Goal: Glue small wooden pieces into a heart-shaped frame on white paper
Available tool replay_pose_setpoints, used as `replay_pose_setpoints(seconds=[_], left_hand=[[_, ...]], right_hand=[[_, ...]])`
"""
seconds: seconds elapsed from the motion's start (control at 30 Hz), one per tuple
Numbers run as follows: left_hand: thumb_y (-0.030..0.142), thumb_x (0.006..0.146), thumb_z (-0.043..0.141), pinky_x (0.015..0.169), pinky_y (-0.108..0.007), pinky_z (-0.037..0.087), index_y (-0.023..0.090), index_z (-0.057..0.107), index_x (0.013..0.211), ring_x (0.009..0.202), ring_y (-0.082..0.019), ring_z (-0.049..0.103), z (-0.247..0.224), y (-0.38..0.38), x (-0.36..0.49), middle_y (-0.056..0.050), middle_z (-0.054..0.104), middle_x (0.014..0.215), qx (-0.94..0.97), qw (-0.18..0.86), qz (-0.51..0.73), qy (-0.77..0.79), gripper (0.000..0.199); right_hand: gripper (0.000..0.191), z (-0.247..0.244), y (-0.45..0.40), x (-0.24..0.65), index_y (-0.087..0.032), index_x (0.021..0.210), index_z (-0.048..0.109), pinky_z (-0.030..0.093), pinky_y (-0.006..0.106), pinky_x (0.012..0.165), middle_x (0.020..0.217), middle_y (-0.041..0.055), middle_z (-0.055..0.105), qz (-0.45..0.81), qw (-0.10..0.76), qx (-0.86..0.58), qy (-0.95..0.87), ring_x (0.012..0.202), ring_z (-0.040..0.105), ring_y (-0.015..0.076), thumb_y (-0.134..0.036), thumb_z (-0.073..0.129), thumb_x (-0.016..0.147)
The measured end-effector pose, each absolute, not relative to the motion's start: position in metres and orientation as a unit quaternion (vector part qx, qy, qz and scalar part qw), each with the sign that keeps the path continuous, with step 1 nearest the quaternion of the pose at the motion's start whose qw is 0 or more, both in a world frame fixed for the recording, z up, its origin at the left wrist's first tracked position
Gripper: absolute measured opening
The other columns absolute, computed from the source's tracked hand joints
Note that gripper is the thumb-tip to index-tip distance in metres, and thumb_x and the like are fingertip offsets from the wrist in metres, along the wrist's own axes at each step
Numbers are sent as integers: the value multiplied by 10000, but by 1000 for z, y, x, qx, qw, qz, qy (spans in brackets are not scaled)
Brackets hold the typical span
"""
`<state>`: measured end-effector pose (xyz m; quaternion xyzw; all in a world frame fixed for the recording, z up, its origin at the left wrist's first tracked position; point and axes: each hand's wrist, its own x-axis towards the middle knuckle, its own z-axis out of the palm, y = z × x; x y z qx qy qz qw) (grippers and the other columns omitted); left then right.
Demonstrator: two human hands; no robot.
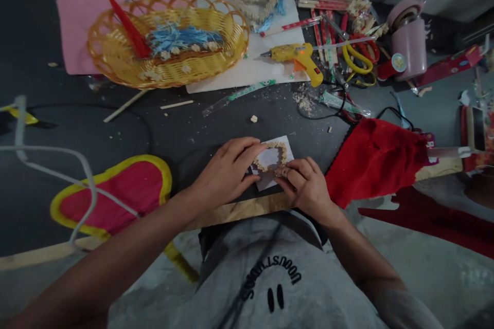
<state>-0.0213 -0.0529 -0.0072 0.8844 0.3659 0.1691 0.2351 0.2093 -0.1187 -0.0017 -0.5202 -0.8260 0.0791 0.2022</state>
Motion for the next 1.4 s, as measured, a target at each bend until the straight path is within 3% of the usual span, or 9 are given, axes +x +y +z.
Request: replay_pose_setpoints(seconds=[0.67, 0.93, 1.1, 1.4], left_hand=[[245, 860, 666, 1046, -459, 471, 174, 445, 1387, 1244, -306, 534, -3, -53, -21, -163, 530, 1352, 887, 232, 157, 366, 575], [235, 840, 692, 1051, -459, 475, 173, 450, 1386, 1243, -310, 536, -4, -53, -21, -160, 529, 1356, 887, 230, 156, 368, 600], [222, 833, 699, 1066, -467, 469, 174, 448, 1400, 1253, -313, 528, -4, -54, -21, -166, 521, 1369, 885, 237, 161, 368, 622], [275, 837, 712, 1031, -484, 464, 170, 477, 1368, 1188, -325, 551, 3, -59, -22, -163, 576, 1297, 881, 204, 146, 401, 591]], right_hand=[[133, -5, -118, 207, -208, 858, 684, 489, 347, 742, 909, 65, 671, 49, 194, -532, -823, 847, 590, 193, -249, 590, 942], [109, -4, -120, 212, -203, 912, 676, 519, 389, 759, 967, 96, 672, 98, 202, -541, -811, 883, 606, 225, -301, 628, 920], [108, -3, -119, 214, -182, 922, 658, 542, 381, 745, 915, 93, 668, 114, 255, -541, -793, 847, 619, 223, -288, 655, 897], [153, -4, -124, 218, -203, 785, 626, 501, 324, 686, 792, 47, 674, 92, 257, -555, -786, 754, 617, 179, -272, 624, 922]])
